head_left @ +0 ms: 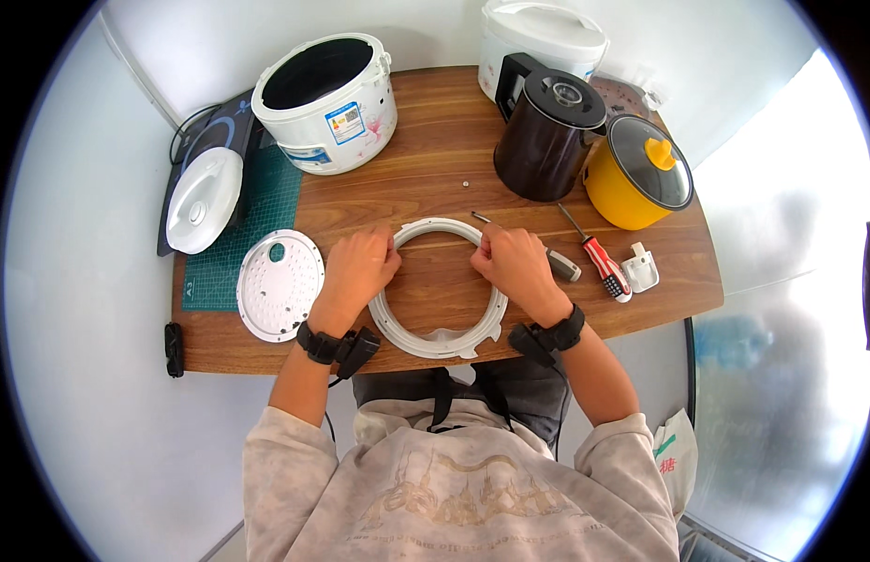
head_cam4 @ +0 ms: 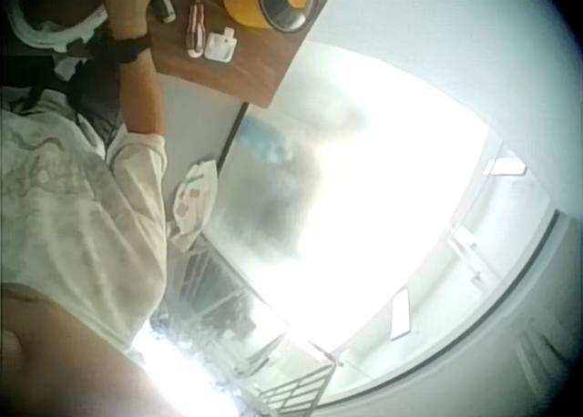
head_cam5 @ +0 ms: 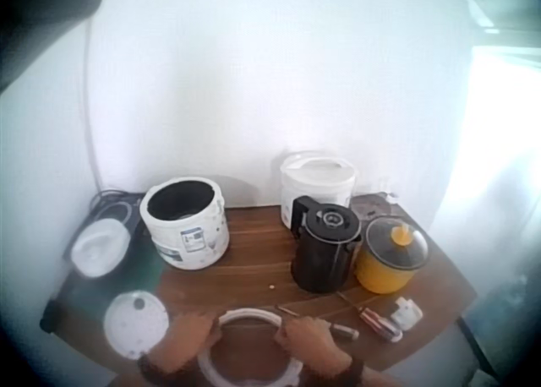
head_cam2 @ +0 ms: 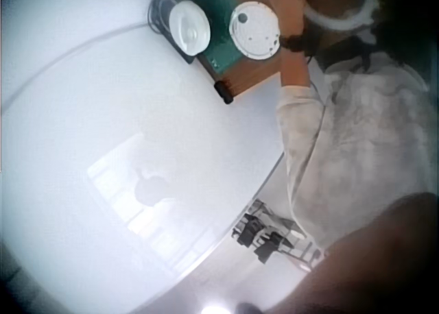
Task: The person assembles a white plastic lid component by inserting a rubber gasket into a circular frame and then attaching a perforated plate. They use a screwdriver to tighten screws securing the plate to the frame.
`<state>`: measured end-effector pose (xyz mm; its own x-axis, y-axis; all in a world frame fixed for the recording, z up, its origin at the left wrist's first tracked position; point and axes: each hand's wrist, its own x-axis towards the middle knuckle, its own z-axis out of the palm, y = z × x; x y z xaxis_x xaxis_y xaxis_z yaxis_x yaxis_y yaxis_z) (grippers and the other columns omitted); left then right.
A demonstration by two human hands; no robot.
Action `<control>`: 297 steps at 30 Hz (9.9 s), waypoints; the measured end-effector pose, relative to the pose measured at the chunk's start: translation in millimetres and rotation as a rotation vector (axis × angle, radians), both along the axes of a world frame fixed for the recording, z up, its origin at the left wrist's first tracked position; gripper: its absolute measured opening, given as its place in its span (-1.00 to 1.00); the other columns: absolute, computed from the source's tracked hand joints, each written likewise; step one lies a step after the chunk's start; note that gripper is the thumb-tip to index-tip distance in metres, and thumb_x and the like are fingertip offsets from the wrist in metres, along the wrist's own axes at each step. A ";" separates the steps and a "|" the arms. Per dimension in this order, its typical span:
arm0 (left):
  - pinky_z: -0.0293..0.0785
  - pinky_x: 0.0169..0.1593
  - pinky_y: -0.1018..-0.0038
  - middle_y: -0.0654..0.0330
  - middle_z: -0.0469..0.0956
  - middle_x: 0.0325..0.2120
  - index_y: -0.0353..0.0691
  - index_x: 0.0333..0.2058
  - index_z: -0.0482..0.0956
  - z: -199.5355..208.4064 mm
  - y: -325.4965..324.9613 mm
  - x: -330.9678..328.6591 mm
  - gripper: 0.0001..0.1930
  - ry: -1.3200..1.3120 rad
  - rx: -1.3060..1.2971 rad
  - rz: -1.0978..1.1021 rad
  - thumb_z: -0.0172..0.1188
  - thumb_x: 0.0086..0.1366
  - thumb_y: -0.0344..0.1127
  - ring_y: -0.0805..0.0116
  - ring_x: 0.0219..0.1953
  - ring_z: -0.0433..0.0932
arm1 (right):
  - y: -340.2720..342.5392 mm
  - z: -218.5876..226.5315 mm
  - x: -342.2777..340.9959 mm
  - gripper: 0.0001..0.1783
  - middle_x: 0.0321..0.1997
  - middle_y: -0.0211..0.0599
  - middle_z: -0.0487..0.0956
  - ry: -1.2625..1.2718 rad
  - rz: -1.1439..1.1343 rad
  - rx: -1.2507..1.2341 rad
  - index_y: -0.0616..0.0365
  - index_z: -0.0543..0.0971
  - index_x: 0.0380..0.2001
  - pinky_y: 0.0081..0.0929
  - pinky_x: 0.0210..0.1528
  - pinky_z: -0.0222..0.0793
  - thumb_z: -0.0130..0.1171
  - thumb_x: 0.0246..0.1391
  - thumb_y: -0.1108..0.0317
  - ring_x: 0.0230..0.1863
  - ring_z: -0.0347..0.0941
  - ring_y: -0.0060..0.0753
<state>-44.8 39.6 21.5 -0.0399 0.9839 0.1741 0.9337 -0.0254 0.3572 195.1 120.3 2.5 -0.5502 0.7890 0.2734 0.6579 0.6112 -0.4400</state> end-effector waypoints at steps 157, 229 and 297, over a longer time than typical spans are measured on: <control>0.50 -0.53 0.38 0.04 0.57 -0.66 -0.24 -0.06 0.26 34.5 -72.5 6.2 -0.68 -0.385 -0.505 0.057 0.20 0.34 -0.37 0.23 -0.66 0.64 | -59.9 13.1 26.9 -0.57 -0.18 -0.11 0.52 0.001 -0.015 -0.118 0.10 0.39 -0.06 -0.10 -0.26 0.56 0.32 0.03 0.31 -0.20 0.60 0.06; 0.53 -0.15 0.02 -0.09 0.64 -0.26 -0.19 -0.10 0.44 -0.4 -14.6 -3.2 -0.75 -0.144 -0.217 0.021 0.24 0.30 -0.30 -0.20 -0.18 0.62 | -68.6 18.0 58.3 -0.65 -0.11 -0.17 0.52 0.049 0.035 -0.128 0.10 0.53 -0.02 -0.17 -0.15 0.54 0.29 0.13 0.28 -0.10 0.55 -0.02; 0.60 -0.36 0.57 0.13 0.66 -0.28 -0.35 0.18 0.41 -35.7 -160.5 -154.7 -0.58 -1.091 -0.087 0.689 0.20 0.44 -0.31 0.46 -0.36 0.64 | -88.4 45.8 4.7 -0.54 0.08 -0.20 0.50 0.145 0.346 -0.363 0.10 0.53 0.12 -0.36 -0.13 0.60 0.29 0.13 0.48 -0.15 0.61 -0.21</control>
